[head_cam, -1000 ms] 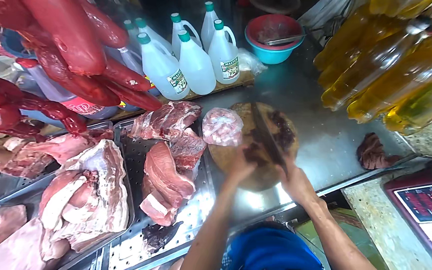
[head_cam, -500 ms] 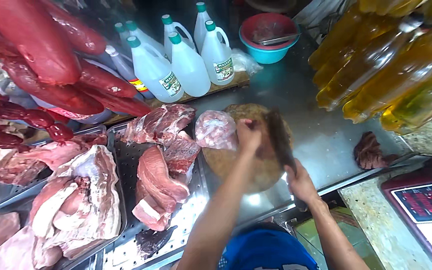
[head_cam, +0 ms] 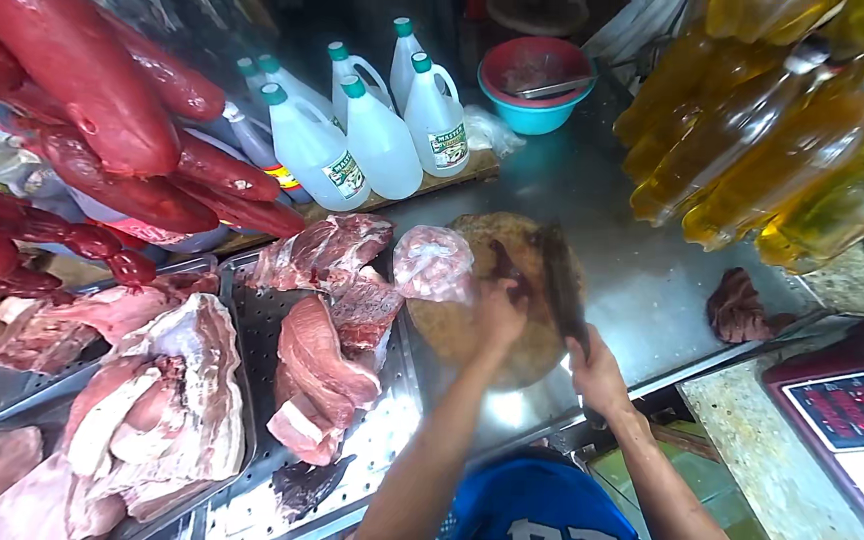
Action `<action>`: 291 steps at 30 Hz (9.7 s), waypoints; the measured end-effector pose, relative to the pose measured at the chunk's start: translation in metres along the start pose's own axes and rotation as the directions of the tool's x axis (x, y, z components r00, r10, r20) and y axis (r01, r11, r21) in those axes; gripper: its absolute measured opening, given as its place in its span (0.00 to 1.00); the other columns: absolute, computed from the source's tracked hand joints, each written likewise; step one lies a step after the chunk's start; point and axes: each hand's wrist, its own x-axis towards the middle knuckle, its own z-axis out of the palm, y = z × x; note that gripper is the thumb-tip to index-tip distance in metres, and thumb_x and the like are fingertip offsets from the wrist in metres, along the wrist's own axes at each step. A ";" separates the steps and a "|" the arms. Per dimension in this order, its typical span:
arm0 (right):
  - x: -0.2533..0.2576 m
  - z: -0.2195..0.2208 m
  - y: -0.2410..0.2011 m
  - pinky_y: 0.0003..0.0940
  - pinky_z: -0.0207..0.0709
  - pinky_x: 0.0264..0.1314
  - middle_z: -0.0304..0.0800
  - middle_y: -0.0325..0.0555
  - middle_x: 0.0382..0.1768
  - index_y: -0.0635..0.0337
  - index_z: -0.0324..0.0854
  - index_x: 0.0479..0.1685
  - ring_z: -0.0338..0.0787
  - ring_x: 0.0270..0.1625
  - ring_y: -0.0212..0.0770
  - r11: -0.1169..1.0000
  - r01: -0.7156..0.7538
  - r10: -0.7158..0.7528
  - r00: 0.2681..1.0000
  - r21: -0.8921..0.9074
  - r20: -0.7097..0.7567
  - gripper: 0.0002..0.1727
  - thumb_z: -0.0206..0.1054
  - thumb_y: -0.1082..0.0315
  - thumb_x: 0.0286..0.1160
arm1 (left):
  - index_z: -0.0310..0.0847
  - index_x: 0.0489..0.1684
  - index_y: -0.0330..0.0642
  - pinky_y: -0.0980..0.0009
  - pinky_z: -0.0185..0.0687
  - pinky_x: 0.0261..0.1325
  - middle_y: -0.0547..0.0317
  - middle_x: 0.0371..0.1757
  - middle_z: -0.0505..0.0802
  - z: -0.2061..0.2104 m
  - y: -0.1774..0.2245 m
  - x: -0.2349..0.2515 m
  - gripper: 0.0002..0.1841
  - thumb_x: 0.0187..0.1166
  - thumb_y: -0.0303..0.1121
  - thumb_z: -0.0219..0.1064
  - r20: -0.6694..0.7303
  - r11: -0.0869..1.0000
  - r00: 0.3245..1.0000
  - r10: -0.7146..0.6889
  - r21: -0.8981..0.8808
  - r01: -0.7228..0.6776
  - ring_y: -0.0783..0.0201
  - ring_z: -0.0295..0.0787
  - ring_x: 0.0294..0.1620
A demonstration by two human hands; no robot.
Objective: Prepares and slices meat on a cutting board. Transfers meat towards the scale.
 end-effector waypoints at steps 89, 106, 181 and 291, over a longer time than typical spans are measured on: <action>-0.045 0.025 -0.004 0.40 0.84 0.26 0.85 0.41 0.20 0.64 0.79 0.67 0.85 0.20 0.37 0.939 0.287 -0.329 0.910 -0.187 -0.252 0.24 0.55 0.55 0.85 | 0.71 0.84 0.51 0.42 0.71 0.80 0.45 0.85 0.74 -0.040 -0.014 0.025 0.32 0.76 0.24 0.66 0.139 0.769 0.872 0.468 0.422 -0.480 0.40 0.69 0.85; -0.038 0.015 0.051 0.45 0.85 0.32 0.88 0.44 0.24 0.59 0.79 0.68 0.89 0.25 0.42 0.987 0.135 -0.155 0.951 -0.091 -0.267 0.22 0.56 0.55 0.86 | 0.60 0.88 0.39 0.40 0.80 0.68 0.35 0.69 0.85 -0.054 0.060 0.018 0.34 0.84 0.42 0.64 0.606 0.755 0.769 0.201 0.405 -0.516 0.41 0.86 0.66; -0.041 -0.011 -0.073 0.53 0.86 0.44 0.91 0.50 0.32 0.58 0.70 0.81 0.93 0.36 0.52 0.892 0.118 -0.163 0.984 -0.437 -0.068 0.28 0.51 0.51 0.91 | 0.93 0.44 0.50 0.55 0.76 0.75 0.50 0.62 0.89 0.018 -0.090 -0.039 0.09 0.73 0.39 0.71 -0.232 0.864 0.833 0.502 0.106 -0.492 0.50 0.83 0.68; -0.053 -0.068 0.027 0.59 0.86 0.53 0.91 0.46 0.62 0.31 0.71 0.85 0.94 0.53 0.51 0.932 -0.082 -0.046 0.939 -0.352 -0.341 0.32 0.63 0.47 0.77 | 0.82 0.67 0.35 0.62 0.89 0.63 0.50 0.59 0.93 -0.021 0.012 -0.017 0.17 0.82 0.30 0.67 -0.213 0.858 0.877 0.430 -0.205 -0.471 0.62 0.93 0.57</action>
